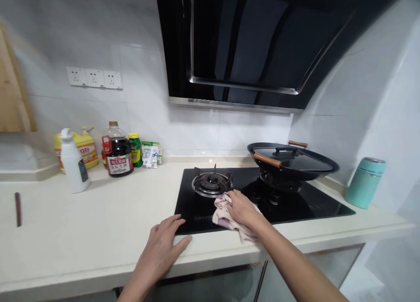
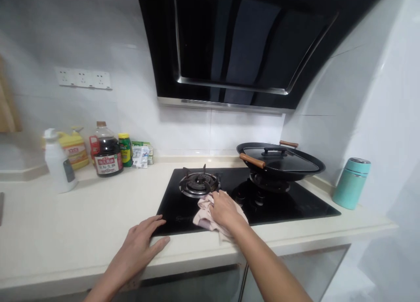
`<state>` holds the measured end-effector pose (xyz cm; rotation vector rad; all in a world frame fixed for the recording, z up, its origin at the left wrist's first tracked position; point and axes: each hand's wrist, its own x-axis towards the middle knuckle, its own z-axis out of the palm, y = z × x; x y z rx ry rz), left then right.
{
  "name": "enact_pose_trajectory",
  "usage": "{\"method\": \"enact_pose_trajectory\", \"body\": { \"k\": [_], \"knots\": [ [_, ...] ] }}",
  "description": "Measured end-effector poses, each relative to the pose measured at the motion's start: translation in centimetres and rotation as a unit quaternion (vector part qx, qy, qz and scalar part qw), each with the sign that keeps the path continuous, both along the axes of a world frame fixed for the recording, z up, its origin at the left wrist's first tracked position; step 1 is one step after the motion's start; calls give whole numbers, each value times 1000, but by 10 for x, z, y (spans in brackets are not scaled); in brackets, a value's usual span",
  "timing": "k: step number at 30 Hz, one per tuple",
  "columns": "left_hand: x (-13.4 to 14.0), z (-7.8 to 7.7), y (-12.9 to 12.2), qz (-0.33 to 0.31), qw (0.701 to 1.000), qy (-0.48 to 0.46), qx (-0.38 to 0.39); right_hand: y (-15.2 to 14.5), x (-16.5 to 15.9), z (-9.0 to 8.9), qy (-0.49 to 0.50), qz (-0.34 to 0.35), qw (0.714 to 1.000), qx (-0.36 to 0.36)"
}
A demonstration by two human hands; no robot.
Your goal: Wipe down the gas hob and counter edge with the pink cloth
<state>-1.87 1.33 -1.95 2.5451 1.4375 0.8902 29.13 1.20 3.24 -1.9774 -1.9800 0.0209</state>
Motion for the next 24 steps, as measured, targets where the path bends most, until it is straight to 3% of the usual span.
{"method": "enact_pose_trajectory", "body": {
  "k": [5, 14, 19, 24],
  "knots": [
    [-2, -1, 5, 13, 1000, 9, -6, 13, -6, 0, 12, -19, 999, 32],
    [-9, -12, 21, 11, 1000, 12, 9, -64, 46, -24, 65, 68, 992, 87],
    [-10, -14, 24, 6, 1000, 14, 20, -90, 86, -34, 73, 30, 992, 94],
    [-9, -12, 21, 16, 1000, 22, 15, -94, 150, -40, 55, -48, 992, 102]
  ]
}}
